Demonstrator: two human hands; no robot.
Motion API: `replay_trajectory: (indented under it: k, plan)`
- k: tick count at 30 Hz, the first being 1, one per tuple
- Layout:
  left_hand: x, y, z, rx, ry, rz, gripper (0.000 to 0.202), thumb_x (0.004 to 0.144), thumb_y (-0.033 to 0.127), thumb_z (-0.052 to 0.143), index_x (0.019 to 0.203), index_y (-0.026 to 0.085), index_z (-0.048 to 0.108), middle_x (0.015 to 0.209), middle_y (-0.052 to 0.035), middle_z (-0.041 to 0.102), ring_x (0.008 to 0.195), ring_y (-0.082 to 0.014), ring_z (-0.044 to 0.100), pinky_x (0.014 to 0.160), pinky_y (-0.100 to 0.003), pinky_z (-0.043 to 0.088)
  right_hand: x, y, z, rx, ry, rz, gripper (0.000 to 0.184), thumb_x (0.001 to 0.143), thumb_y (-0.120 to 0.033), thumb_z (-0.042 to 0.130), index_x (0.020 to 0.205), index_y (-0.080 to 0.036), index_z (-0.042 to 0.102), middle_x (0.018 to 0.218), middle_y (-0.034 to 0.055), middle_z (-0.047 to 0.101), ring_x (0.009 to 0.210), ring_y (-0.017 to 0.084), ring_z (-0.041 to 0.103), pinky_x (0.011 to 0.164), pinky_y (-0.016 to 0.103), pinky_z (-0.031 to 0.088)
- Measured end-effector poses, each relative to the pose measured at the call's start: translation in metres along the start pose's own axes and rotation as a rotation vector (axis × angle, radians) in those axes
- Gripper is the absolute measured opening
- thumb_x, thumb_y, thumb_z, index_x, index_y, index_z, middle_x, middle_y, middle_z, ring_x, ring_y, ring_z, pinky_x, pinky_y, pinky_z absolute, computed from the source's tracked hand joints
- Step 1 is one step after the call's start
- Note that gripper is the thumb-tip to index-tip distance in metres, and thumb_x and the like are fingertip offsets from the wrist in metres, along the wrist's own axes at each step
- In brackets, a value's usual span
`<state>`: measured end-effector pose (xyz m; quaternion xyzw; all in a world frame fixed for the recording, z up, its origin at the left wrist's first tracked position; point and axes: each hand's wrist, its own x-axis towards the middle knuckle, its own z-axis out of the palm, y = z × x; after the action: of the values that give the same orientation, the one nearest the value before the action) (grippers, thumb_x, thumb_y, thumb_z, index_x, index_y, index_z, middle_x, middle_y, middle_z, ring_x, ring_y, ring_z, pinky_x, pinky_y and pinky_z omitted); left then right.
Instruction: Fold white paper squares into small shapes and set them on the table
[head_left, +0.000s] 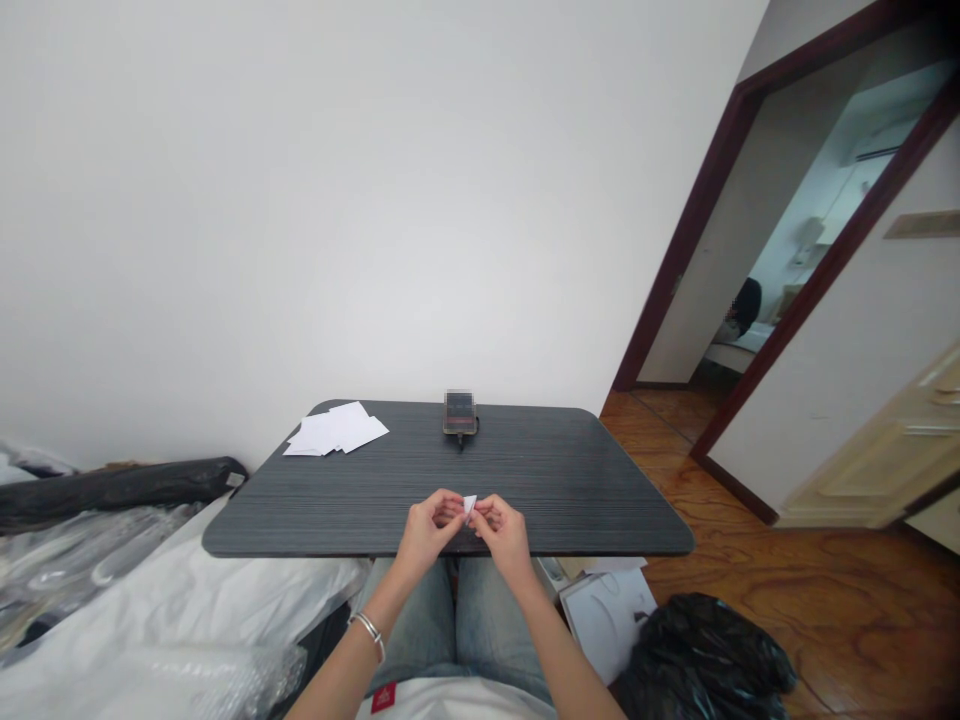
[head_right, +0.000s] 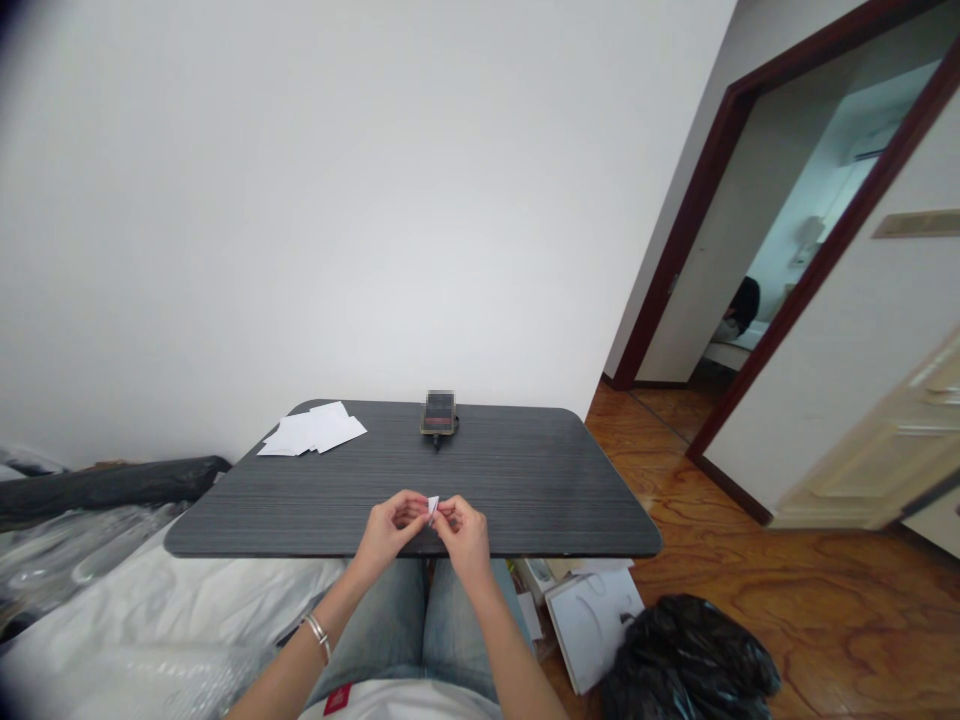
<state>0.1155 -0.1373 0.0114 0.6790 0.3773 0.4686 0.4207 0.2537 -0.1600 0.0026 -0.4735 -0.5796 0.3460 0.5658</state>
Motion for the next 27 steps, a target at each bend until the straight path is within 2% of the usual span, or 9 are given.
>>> replay_trajectory:
  k: [4, 16, 21, 27]
  plan:
    - [0.0014, 0.0012, -0.0004, 0.000, -0.017, -0.006, 0.028, 0.071, 0.028, 0.059, 0.094, 0.012, 0.058, 0.076, -0.0072, 0.066, 0.067, -0.0167, 0.063, 0.064, -0.027, 0.051, -0.0002, -0.0017, 0.0003, -0.038, 0.010, -0.023, 0.020, 0.074, -0.035, 0.054, 0.074, -0.015, 0.057, 0.065, 0.0050, 0.065, 0.060, 0.018, 0.063, 0.050, 0.025, 0.049]
    - [0.0009, -0.0039, 0.0009, 0.059, -0.020, 0.003, 0.025, 0.074, 0.027, 0.055, 0.093, 0.012, 0.059, 0.075, -0.0071, 0.067, 0.066, -0.0166, 0.063, 0.063, -0.027, 0.051, -0.0015, -0.0016, 0.0025, -0.251, 0.053, -0.146, 0.013, 0.076, -0.027, 0.051, 0.072, -0.017, 0.059, 0.066, 0.0037, 0.064, 0.057, 0.015, 0.060, 0.047, 0.021, 0.047]
    - [0.0002, -0.0029, 0.0034, 0.099, -0.027, 0.027, 0.021, 0.074, 0.024, 0.053, 0.092, 0.013, 0.058, 0.076, -0.0062, 0.066, 0.068, -0.0159, 0.062, 0.065, -0.026, 0.050, -0.0016, 0.0023, 0.0050, -0.269, 0.073, -0.160, 0.011, 0.075, -0.026, 0.052, 0.072, -0.018, 0.058, 0.066, 0.0035, 0.063, 0.056, 0.014, 0.059, 0.045, 0.020, 0.046]
    - [0.0016, 0.0019, 0.0045, 0.075, -0.012, 0.034, 0.017, 0.074, 0.019, 0.052, 0.088, 0.014, 0.058, 0.077, -0.0049, 0.064, 0.068, -0.0149, 0.060, 0.062, -0.023, 0.048, -0.0013, 0.0005, 0.0066, -0.215, 0.097, -0.119, 0.011, 0.075, -0.026, 0.051, 0.082, -0.018, 0.054, 0.067, 0.0031, 0.062, 0.055, 0.014, 0.059, 0.044, 0.020, 0.045]
